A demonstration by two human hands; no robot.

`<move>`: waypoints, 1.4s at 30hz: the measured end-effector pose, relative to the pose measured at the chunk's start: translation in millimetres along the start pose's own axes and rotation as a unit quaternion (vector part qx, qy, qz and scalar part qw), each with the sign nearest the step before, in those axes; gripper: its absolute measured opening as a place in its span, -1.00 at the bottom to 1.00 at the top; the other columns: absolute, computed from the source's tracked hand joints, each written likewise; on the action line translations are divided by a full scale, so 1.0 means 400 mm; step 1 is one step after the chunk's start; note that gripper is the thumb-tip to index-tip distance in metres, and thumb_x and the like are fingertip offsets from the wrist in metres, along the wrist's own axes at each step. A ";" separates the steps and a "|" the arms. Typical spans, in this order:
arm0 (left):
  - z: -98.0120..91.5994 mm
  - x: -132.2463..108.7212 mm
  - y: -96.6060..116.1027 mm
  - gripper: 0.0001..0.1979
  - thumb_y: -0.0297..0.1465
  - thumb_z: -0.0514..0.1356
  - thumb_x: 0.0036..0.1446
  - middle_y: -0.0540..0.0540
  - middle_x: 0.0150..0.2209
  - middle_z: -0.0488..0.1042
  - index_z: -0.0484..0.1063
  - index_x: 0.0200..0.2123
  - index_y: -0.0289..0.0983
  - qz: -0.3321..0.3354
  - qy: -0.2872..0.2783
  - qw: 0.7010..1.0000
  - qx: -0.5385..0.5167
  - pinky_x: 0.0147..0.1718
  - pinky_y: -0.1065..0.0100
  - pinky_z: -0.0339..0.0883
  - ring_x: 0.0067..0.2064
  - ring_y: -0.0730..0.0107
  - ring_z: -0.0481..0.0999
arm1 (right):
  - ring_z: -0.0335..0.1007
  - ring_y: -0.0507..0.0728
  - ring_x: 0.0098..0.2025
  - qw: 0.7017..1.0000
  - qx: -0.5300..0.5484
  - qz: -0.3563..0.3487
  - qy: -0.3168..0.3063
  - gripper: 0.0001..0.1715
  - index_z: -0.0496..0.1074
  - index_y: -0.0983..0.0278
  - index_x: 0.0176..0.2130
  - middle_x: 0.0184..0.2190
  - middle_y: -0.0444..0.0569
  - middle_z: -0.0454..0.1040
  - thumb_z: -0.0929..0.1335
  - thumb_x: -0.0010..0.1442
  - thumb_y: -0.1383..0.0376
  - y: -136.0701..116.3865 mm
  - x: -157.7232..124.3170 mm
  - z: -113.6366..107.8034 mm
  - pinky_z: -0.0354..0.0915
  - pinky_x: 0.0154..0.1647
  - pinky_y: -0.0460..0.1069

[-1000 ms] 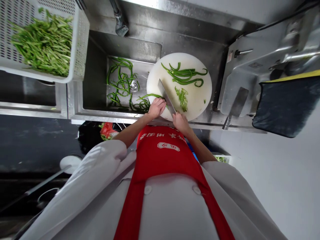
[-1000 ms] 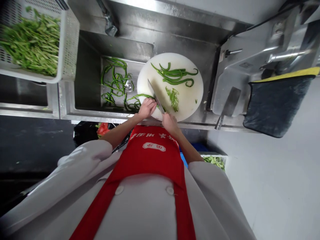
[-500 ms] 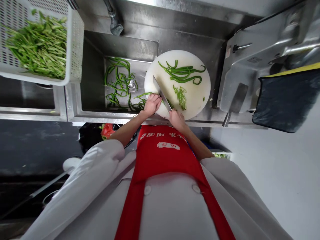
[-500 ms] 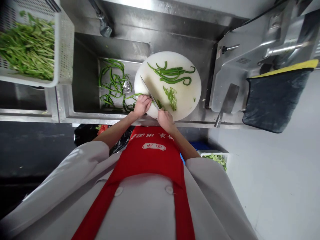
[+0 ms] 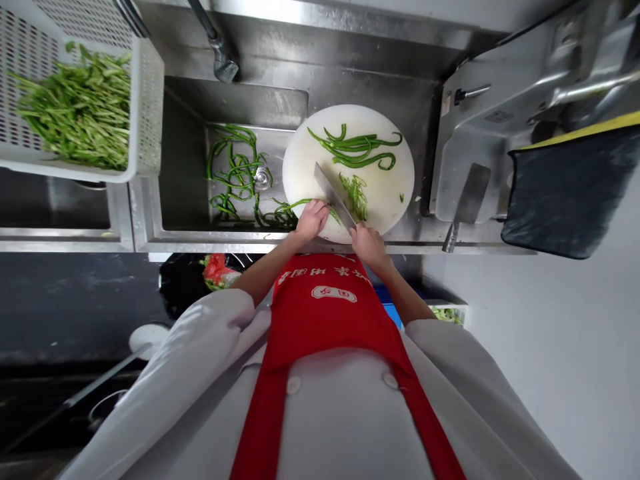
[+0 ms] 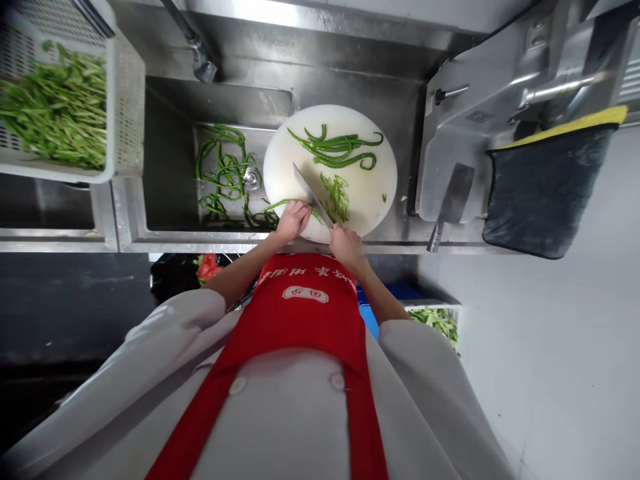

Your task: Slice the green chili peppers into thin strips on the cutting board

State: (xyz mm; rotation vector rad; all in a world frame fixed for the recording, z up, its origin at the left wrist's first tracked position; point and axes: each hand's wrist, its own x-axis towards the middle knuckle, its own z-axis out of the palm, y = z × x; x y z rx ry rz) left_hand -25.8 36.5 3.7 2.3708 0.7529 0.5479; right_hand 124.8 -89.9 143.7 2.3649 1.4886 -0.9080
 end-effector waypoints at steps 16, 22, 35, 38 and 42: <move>-0.014 -0.003 -0.013 -0.67 -0.33 -0.07 0.41 -0.23 -0.13 0.45 0.47 -0.12 -0.27 0.003 0.019 1.000 0.001 -0.06 0.04 0.32 -0.08 0.12 0.37 | 0.51 0.27 0.00 1.000 0.025 -0.006 -0.014 -0.59 0.40 0.39 0.04 -0.08 0.26 0.55 0.13 0.48 0.21 -0.050 0.036 -0.009 0.31 -0.01 0.03; -0.034 -0.002 -0.033 -0.71 -0.31 -0.03 0.41 -0.20 -0.12 0.43 0.47 -0.15 -0.25 -0.026 0.065 0.997 0.027 -0.01 0.09 0.31 -0.04 0.14 0.36 | 0.52 0.29 -0.03 1.000 0.020 -0.017 0.001 -0.59 0.41 0.36 0.03 -0.10 0.24 0.56 0.13 0.48 0.18 -0.027 0.049 -0.015 0.33 -0.04 0.04; -0.028 -0.007 -0.018 -0.70 -0.36 -0.05 0.39 -0.23 -0.10 0.43 0.46 -0.08 -0.26 -0.029 0.010 1.000 -0.005 0.02 0.02 0.31 -0.01 0.10 0.35 | 0.51 0.28 0.00 0.999 -0.016 -0.035 -0.018 -0.58 0.36 0.38 0.07 -0.08 0.26 0.55 0.10 0.49 0.21 -0.049 0.032 -0.026 0.33 -0.02 0.05; -0.024 -0.008 -0.015 -0.70 -0.36 -0.07 0.40 -0.23 -0.10 0.42 0.46 -0.11 -0.27 -0.026 0.012 1.000 0.008 0.03 0.04 0.31 -0.01 0.11 0.34 | 0.51 0.29 0.00 0.998 -0.021 -0.045 -0.029 -0.58 0.39 0.38 0.04 -0.08 0.28 0.55 0.12 0.49 0.19 -0.035 0.031 -0.031 0.32 0.00 0.05; -0.037 -0.009 -0.020 -0.72 -0.36 -0.06 0.40 -0.23 -0.10 0.42 0.45 -0.12 -0.28 -0.028 0.026 0.999 0.006 0.01 0.06 0.31 -0.02 0.12 0.34 | 0.50 0.28 0.02 0.999 -0.008 -0.031 -0.037 -0.56 0.39 0.39 0.06 -0.06 0.27 0.55 0.12 0.49 0.18 -0.035 0.043 -0.023 0.31 0.01 0.03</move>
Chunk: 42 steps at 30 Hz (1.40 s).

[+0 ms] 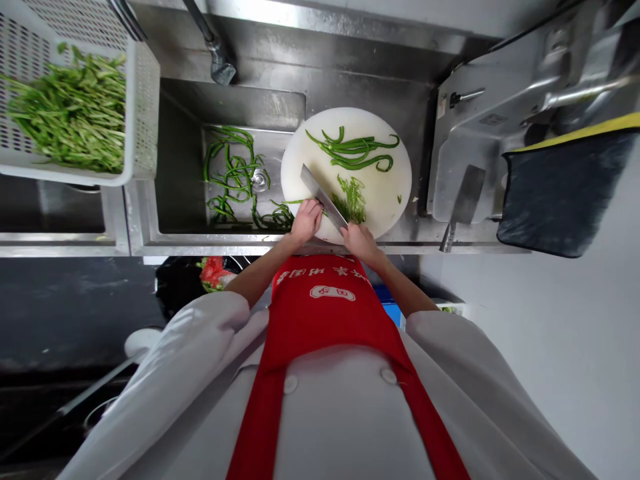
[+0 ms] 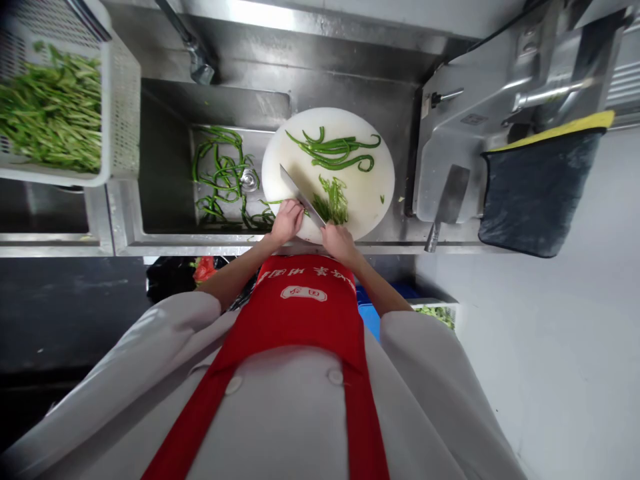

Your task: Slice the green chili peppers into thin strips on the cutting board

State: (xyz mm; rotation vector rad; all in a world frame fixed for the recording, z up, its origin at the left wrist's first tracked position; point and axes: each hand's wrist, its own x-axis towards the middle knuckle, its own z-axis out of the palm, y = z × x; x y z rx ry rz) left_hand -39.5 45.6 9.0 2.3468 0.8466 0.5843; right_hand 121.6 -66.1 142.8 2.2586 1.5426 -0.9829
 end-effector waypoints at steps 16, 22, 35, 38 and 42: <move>-0.014 -0.006 -0.030 -0.72 -0.38 -0.05 0.40 -0.21 -0.12 0.42 0.44 -0.06 -0.26 0.006 0.014 1.000 0.007 0.03 0.08 0.31 -0.01 0.14 0.33 | 0.52 0.27 -0.04 0.999 -0.020 -0.020 0.024 -0.59 0.38 0.38 0.03 -0.11 0.26 0.56 0.11 0.49 0.20 -0.023 0.005 0.000 0.32 -0.06 0.02; -0.013 -0.009 -0.024 -0.72 -0.39 -0.05 0.40 -0.21 -0.14 0.42 0.46 -0.12 -0.27 0.010 0.024 1.000 -0.003 0.03 0.08 0.32 -0.02 0.15 0.35 | 0.50 0.26 0.00 0.999 -0.016 -0.031 0.015 -0.59 0.40 0.38 0.02 -0.10 0.26 0.56 0.13 0.49 0.19 -0.014 0.009 -0.005 0.30 0.00 0.02; -0.021 -0.016 -0.042 -0.73 -0.33 -0.04 0.43 -0.21 -0.10 0.40 0.43 -0.11 -0.28 0.005 0.033 0.999 -0.016 0.06 0.09 0.31 0.01 0.19 0.31 | 0.52 0.26 -0.02 0.999 -0.037 0.000 0.023 -0.57 0.38 0.36 0.05 -0.11 0.23 0.56 0.11 0.49 0.16 0.017 -0.017 -0.011 0.31 -0.02 0.02; -0.015 -0.020 -0.033 -0.71 -0.35 -0.06 0.42 -0.22 -0.08 0.41 0.44 -0.09 -0.27 -0.008 0.019 1.000 -0.024 0.08 0.03 0.30 0.03 0.16 0.32 | 0.53 0.26 -0.03 0.999 -0.038 -0.012 -0.001 -0.56 0.40 0.36 0.03 -0.11 0.24 0.56 0.11 0.49 0.16 -0.003 -0.033 -0.002 0.31 -0.04 0.01; -0.023 -0.023 -0.035 -0.69 -0.35 -0.07 0.41 -0.24 -0.08 0.42 0.45 -0.09 -0.27 -0.005 0.002 1.000 -0.030 0.08 0.00 0.31 0.04 0.13 0.33 | 0.52 0.26 -0.01 1.000 -0.014 -0.011 -0.012 -0.56 0.39 0.38 0.04 -0.09 0.26 0.57 0.10 0.49 0.19 -0.037 -0.019 0.004 0.31 -0.04 0.00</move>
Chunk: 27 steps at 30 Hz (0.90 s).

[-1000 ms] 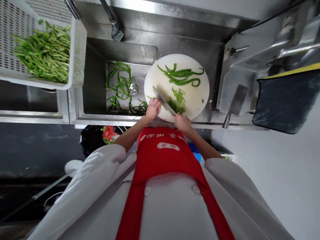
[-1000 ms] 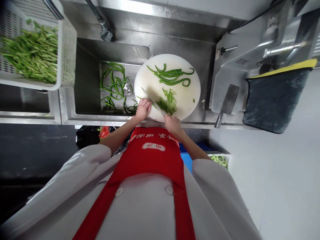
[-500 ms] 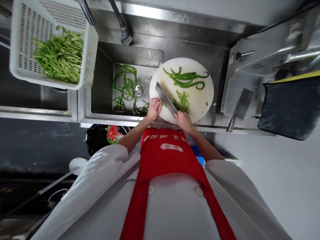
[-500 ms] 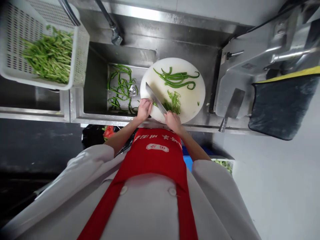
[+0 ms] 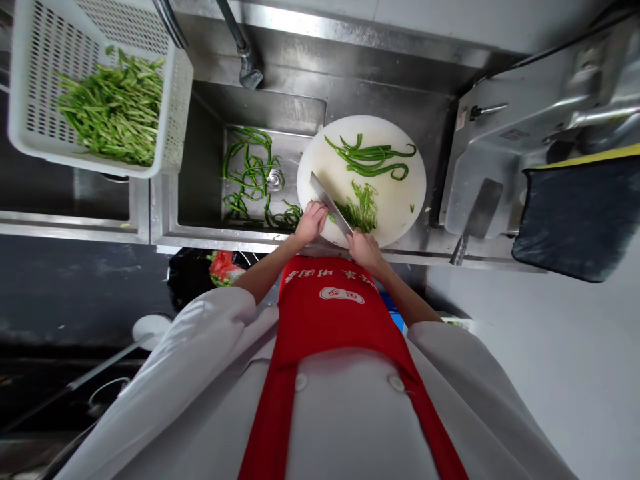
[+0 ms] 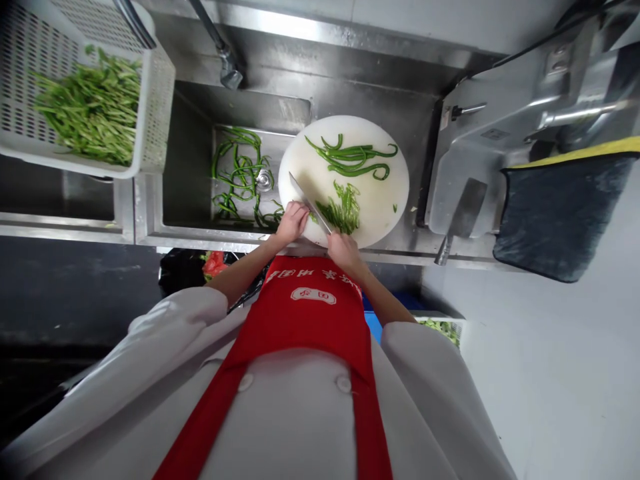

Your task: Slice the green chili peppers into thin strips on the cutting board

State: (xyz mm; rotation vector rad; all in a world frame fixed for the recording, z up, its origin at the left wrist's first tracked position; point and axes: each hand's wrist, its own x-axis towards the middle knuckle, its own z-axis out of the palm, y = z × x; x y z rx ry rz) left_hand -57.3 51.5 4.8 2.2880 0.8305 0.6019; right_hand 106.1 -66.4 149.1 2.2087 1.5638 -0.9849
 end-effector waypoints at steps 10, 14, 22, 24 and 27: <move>-0.032 -0.007 -0.019 -0.68 -0.30 -0.06 0.42 -0.23 -0.08 0.44 0.45 -0.10 -0.27 -0.007 0.006 1.000 0.002 0.07 0.06 0.32 0.02 0.17 0.34 | 0.49 0.24 0.05 1.000 0.026 -0.005 -0.001 -0.56 0.42 0.38 0.04 -0.04 0.25 0.56 0.11 0.49 0.21 -0.028 0.020 0.004 0.30 0.02 -0.02; -0.046 -0.004 -0.044 -0.68 -0.29 -0.05 0.42 -0.23 -0.10 0.44 0.46 -0.10 -0.27 0.001 0.009 1.000 0.007 0.06 0.05 0.34 0.01 0.17 0.36 | 0.51 0.25 0.02 1.000 0.015 -0.002 0.007 -0.55 0.40 0.38 0.06 -0.07 0.25 0.56 0.11 0.49 0.18 -0.014 0.014 -0.002 0.31 0.00 0.00; -0.037 -0.006 -0.040 -0.68 -0.32 -0.07 0.41 -0.25 -0.04 0.43 0.45 -0.05 -0.26 0.026 -0.016 0.999 -0.010 0.11 0.02 0.33 0.08 0.14 0.34 | 0.52 0.25 0.00 1.000 -0.011 -0.020 0.002 -0.56 0.40 0.38 0.05 -0.08 0.25 0.56 0.12 0.49 0.18 -0.008 0.014 -0.008 0.31 -0.02 0.00; -0.038 -0.006 -0.038 -0.68 -0.33 -0.07 0.40 -0.26 -0.04 0.44 0.45 -0.04 -0.27 0.022 -0.018 1.000 -0.010 0.11 0.00 0.33 0.08 0.13 0.35 | 0.51 0.25 0.00 1.000 -0.010 -0.024 0.002 -0.56 0.39 0.38 0.06 -0.07 0.26 0.56 0.11 0.49 0.18 -0.005 0.021 -0.012 0.31 -0.01 0.01; -0.038 -0.006 -0.035 -0.68 -0.34 -0.07 0.40 -0.26 -0.05 0.44 0.46 -0.04 -0.26 0.016 -0.024 1.000 -0.009 0.11 -0.03 0.33 0.08 0.12 0.36 | 0.51 0.26 -0.01 0.999 -0.014 -0.039 -0.001 -0.56 0.41 0.38 0.05 -0.09 0.26 0.56 0.13 0.49 0.17 0.016 0.019 -0.020 0.30 0.00 0.02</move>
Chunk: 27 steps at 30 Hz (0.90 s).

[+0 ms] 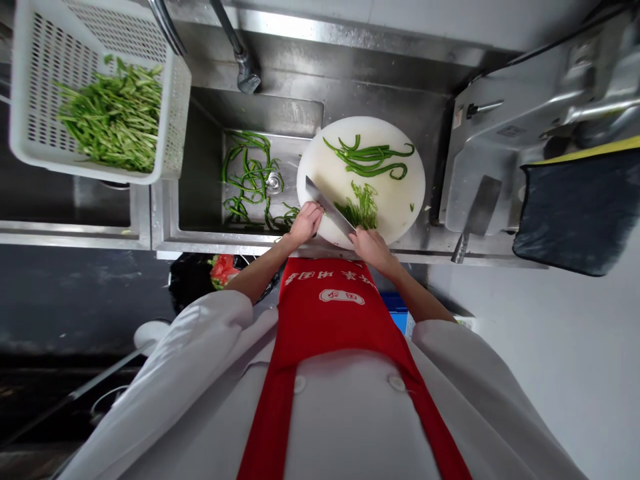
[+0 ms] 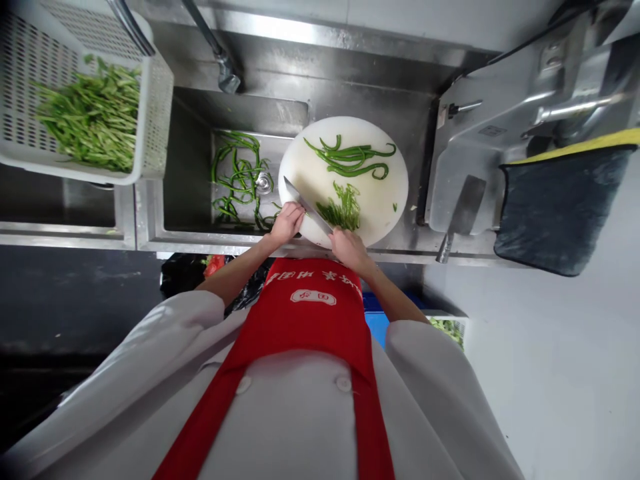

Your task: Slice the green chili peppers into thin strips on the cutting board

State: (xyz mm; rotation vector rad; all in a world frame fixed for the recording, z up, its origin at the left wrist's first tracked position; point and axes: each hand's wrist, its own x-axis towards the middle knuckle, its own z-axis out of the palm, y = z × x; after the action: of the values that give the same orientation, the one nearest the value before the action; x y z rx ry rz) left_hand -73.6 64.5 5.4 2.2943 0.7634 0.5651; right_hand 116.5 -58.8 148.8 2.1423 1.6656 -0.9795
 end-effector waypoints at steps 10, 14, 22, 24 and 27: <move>-0.015 0.003 -0.020 -0.69 -0.31 -0.05 0.42 -0.23 -0.06 0.46 0.47 -0.08 -0.24 -0.009 0.023 1.000 0.005 0.10 0.04 0.35 0.05 0.18 0.38 | 0.49 0.22 0.02 0.999 0.037 -0.018 -0.004 -0.56 0.46 0.38 -0.01 -0.08 0.20 0.57 0.16 0.49 0.15 0.035 0.029 0.009 0.27 0.00 -0.03; -0.015 0.008 -0.023 -0.69 -0.30 -0.04 0.41 -0.25 -0.08 0.46 0.47 -0.06 -0.25 -0.008 0.010 1.000 0.005 0.10 0.01 0.35 0.04 0.15 0.39 | 0.50 0.24 0.00 1.000 0.018 0.005 0.010 -0.56 0.44 0.37 0.02 -0.10 0.22 0.57 0.15 0.49 0.14 0.053 0.000 -0.001 0.27 0.00 -0.01; -0.013 0.009 -0.018 -0.67 -0.29 -0.06 0.41 -0.26 -0.06 0.44 0.47 -0.06 -0.24 -0.004 0.004 1.000 0.009 0.12 -0.01 0.32 0.08 0.12 0.37 | 0.50 0.24 -0.01 0.999 0.026 -0.017 -0.010 -0.56 0.47 0.35 -0.02 -0.10 0.21 0.58 0.17 0.47 0.13 0.063 -0.009 0.006 0.28 -0.02 -0.02; -0.016 0.007 -0.021 -0.68 -0.30 -0.05 0.40 -0.26 -0.06 0.44 0.47 -0.05 -0.23 0.001 0.001 1.000 0.006 0.12 0.00 0.33 0.08 0.13 0.37 | 0.50 0.23 -0.02 0.999 0.042 -0.019 -0.010 -0.56 0.49 0.37 -0.03 -0.11 0.20 0.58 0.18 0.47 0.14 0.055 0.015 0.018 0.28 -0.04 -0.04; -0.017 0.003 -0.025 -0.70 -0.31 -0.04 0.40 -0.26 -0.06 0.45 0.46 -0.06 -0.24 -0.005 0.009 1.000 0.001 0.12 0.01 0.33 0.07 0.14 0.38 | 0.50 0.20 -0.04 0.997 0.076 -0.026 0.001 -0.57 0.51 0.38 -0.08 -0.11 0.17 0.59 0.20 0.45 0.15 0.043 0.057 0.033 0.28 -0.07 -0.06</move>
State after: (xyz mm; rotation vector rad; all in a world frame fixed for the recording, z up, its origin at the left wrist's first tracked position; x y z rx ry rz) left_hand -80.3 74.5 3.5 2.2886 0.7845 0.5815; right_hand 130.6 -54.5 121.0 2.2046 1.7076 -1.1540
